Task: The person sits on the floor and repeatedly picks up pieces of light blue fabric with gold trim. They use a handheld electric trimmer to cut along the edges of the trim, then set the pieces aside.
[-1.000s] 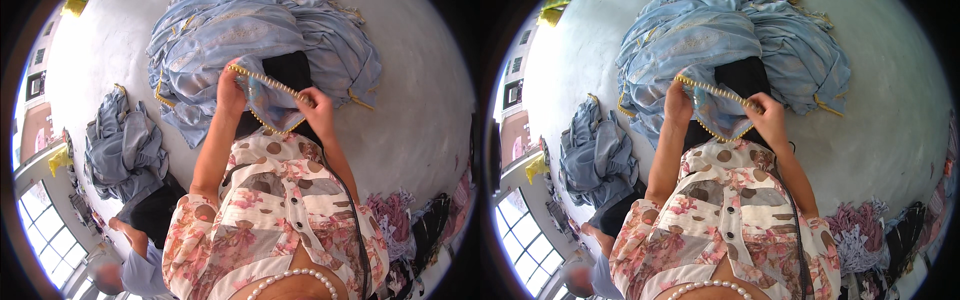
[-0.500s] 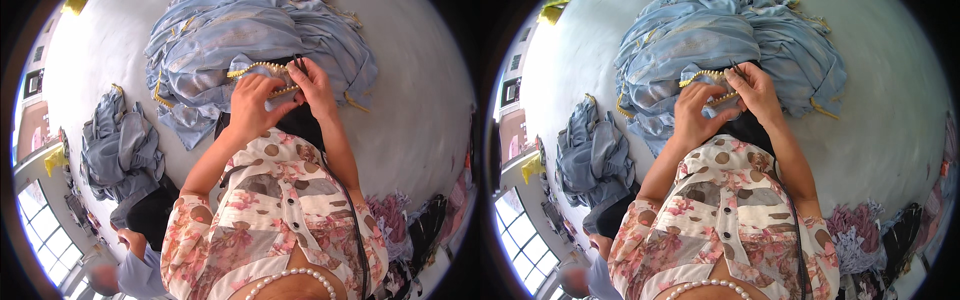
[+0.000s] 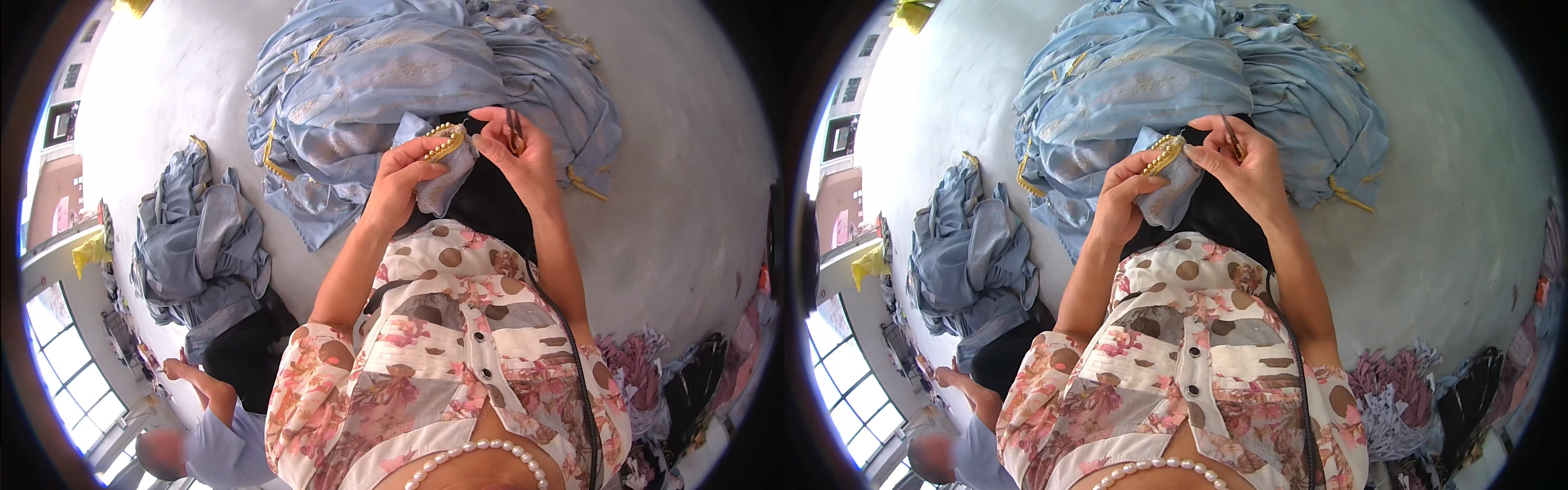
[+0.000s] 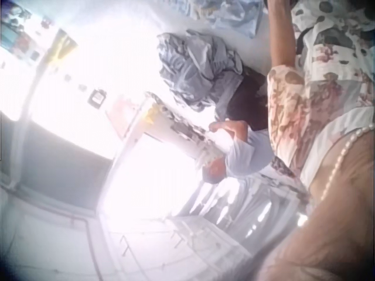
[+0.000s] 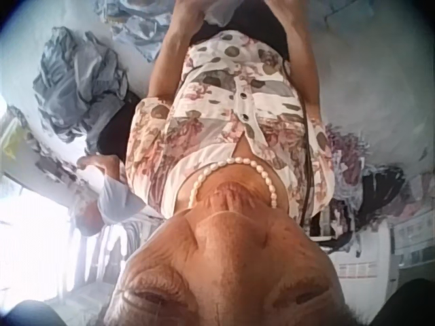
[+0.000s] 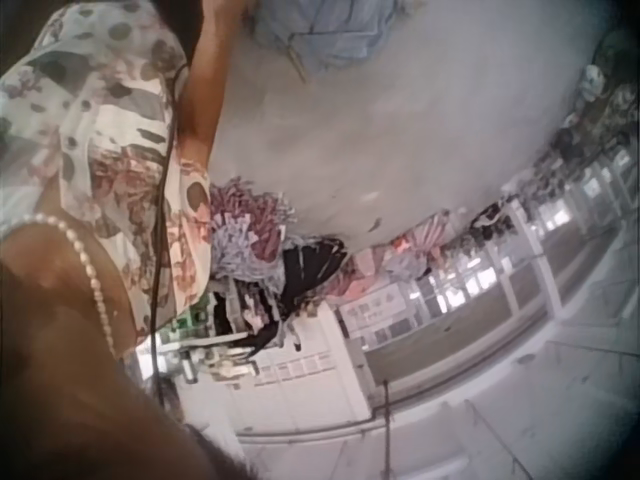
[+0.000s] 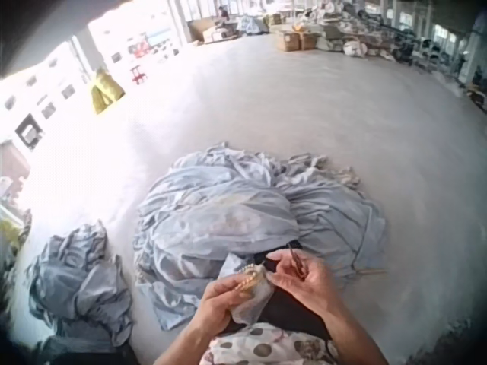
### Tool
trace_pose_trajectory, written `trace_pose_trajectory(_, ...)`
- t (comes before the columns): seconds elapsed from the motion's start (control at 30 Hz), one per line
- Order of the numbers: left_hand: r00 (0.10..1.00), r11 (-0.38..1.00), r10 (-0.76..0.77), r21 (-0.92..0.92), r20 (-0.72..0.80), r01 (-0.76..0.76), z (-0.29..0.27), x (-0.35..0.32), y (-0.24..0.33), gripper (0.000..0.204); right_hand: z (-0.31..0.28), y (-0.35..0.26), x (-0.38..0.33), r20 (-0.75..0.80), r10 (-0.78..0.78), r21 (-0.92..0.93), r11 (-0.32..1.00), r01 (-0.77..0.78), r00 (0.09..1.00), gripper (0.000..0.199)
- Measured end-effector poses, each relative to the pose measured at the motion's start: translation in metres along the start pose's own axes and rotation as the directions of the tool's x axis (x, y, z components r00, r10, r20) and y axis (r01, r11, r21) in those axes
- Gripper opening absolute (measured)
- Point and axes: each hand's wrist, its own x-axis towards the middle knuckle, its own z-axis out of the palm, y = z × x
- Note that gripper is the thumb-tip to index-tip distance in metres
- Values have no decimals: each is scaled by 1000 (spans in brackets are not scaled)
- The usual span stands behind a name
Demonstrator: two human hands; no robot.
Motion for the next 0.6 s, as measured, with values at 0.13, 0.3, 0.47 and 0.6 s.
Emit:
trace_pose_trajectory(0.13, 996, 997, 22, 73, 82, -28, -3, -1, 1, 27, 7, 1, 7, 59, -35, -9, 999, 36, 998, 16)
trace_pose_trajectory(0.3, 998, 960, 56, 274, -4, -52, 7, -7, 0, 22, 6, 4, 4, -1, -24, -72, 997, 24, 1000, 17)
trace_pose_trajectory(0.47, 1000, 989, -3, 147, -19, 6, 0, -6, -2, 27, 0, -2, 5, -92, -106, 24, 994, 109, 990, 20)
trace_pose_trajectory(0.6, 1000, 997, 6, 76, -26, -4, 1, -7, 0, 26, -8, -2, -13, -109, -94, -282, 958, 60, 989, 24)
